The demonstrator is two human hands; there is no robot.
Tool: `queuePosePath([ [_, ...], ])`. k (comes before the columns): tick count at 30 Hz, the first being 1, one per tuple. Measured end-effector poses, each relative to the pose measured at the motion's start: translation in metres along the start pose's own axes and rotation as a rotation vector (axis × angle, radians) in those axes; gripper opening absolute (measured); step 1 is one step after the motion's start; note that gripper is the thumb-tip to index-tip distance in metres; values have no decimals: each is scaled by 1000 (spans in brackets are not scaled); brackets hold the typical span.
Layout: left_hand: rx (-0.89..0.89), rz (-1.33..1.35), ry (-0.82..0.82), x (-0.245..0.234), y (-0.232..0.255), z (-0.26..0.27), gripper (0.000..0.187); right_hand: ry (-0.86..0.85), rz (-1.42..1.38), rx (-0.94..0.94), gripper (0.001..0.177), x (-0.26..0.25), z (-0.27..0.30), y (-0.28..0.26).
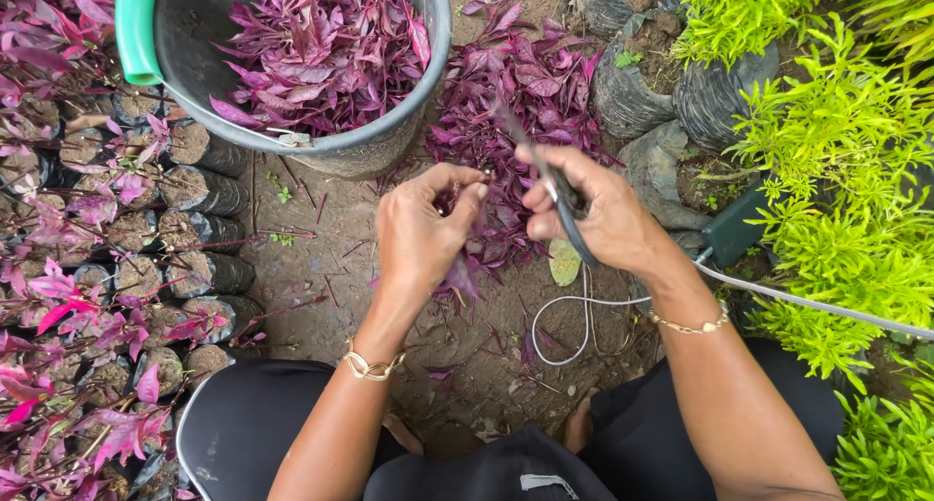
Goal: Trimming purple plant stems with scissors and placing the cuttings into a bucket
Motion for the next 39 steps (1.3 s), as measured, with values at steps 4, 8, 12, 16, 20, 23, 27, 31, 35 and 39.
queuePosePath([
  [4, 106, -175, 38, -14, 4, -1, 15, -108, 267, 145, 89, 6, 8, -17],
  [8, 225, -329, 87, -12, 8, 1, 12, -133, 393, 126, 94, 13, 5, -21],
  [12, 221, -311, 100, -8, -1, 1, 8, -112, 406, 91, 94, 15, 3, -16],
  [16, 269, -351, 112, -6, 0, 2, 5, -99, 412, 67, 93, 15, 4, -19],
  [20, 273, -335, 125, -5, 1, 2, 5, -103, 385, 53, 94, 15, 4, -17],
  [23, 343, -345, 127, -12, 14, -2, 8, -90, 209, 33, 95, 9, 1, -7],
  [27, 716, -420, 354, -34, 50, -16, 17, 67, 18, -132, 80, -20, 1, -17],
  [31, 896, -691, 593, -54, 66, -37, 16, 153, 39, -173, 77, -46, 8, -15],
  [35, 825, -751, 504, -8, 50, -59, 19, 186, -23, -162, 78, -62, 18, -21],
  [39, 746, -805, 388, 60, 8, -73, 23, 211, -111, -220, 79, -86, 23, -21],
])
Point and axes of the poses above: each hand's wrist, its own z-axis away from the middle knuckle, its own x-axis out of the palm, y = z × x, the point moved 7 cm from there along -z, towards the middle knuckle, and after that the axes turned 5 degrees about y, right-handed, at the moved point
